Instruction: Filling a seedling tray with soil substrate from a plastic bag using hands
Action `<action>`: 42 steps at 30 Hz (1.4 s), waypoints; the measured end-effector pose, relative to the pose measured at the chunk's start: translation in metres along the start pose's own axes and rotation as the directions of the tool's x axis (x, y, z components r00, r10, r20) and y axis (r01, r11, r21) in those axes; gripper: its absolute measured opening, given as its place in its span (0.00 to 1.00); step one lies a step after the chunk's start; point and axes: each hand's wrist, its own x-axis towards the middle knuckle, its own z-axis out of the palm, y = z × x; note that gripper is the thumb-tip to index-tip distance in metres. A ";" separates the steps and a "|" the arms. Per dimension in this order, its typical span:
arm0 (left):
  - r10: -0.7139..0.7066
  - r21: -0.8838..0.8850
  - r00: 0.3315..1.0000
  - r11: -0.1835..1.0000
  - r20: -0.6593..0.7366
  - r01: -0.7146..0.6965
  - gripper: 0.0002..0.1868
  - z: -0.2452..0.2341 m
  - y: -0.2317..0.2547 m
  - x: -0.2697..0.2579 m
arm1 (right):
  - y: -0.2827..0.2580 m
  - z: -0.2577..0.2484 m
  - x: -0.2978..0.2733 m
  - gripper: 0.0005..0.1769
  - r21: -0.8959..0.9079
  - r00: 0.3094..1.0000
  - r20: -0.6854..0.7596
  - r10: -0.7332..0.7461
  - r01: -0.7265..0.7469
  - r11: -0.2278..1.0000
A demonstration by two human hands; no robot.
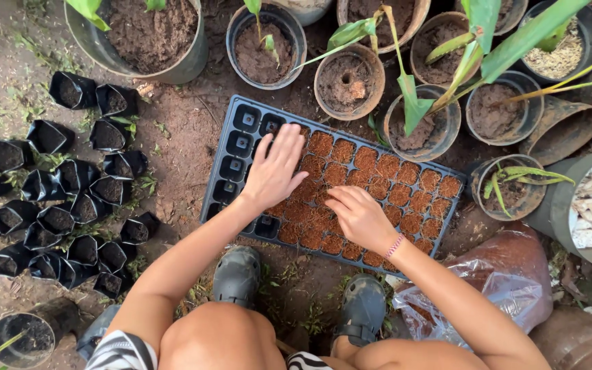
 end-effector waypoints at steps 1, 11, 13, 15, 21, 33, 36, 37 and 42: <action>0.004 0.002 1.000 1.000 -0.004 -0.004 0.39 0.001 -0.001 -0.002 | 0.002 0.000 -0.004 0.16 -0.004 1.000 -0.004 0.001 -0.001 1.000; 0.019 0.002 0.990 1.000 -0.137 -0.019 0.40 0.042 -0.005 -0.007 | -0.006 -0.013 -0.055 0.15 -0.063 0.991 -0.010 0.132 -0.132 0.989; 0.032 0.023 0.987 0.999 -0.156 -0.029 0.40 0.044 -0.006 -0.007 | -0.008 -0.018 -0.067 0.16 -0.078 0.984 0.023 0.176 -0.173 0.982; 0.074 0.036 0.990 0.997 -0.120 -0.070 0.41 0.042 -0.007 -0.006 | -0.005 -0.017 -0.081 0.15 -0.115 0.978 -0.090 0.188 -0.198 0.973; 0.104 -0.012 0.982 0.994 -0.160 -0.107 0.43 0.042 0.001 -0.006 | 0.002 -0.022 -0.129 0.16 -0.164 0.929 -0.271 0.253 -0.303 0.939; 0.231 -0.192 0.953 0.944 -0.196 -0.269 0.41 -0.009 0.078 -0.020 | -0.001 -0.071 -0.263 0.12 0.446 0.465 -0.240 0.852 -0.727 0.522; 0.321 -0.253 0.919 0.892 -0.228 -0.374 0.38 -0.013 0.100 -0.034 | -0.015 -0.069 -0.293 0.10 0.721 0.471 0.037 0.881 -0.623 0.303; 0.342 -0.258 0.911 0.881 -0.231 -0.396 0.38 -0.014 0.106 -0.037 | -0.021 -0.067 -0.300 0.10 0.725 0.451 0.030 0.892 -0.625 0.291; 0.408 -0.327 0.893 0.831 -0.189 -0.449 0.38 -0.020 0.125 -0.058 | -0.051 -0.045 -0.306 0.15 0.450 0.369 0.516 0.773 -0.885 0.122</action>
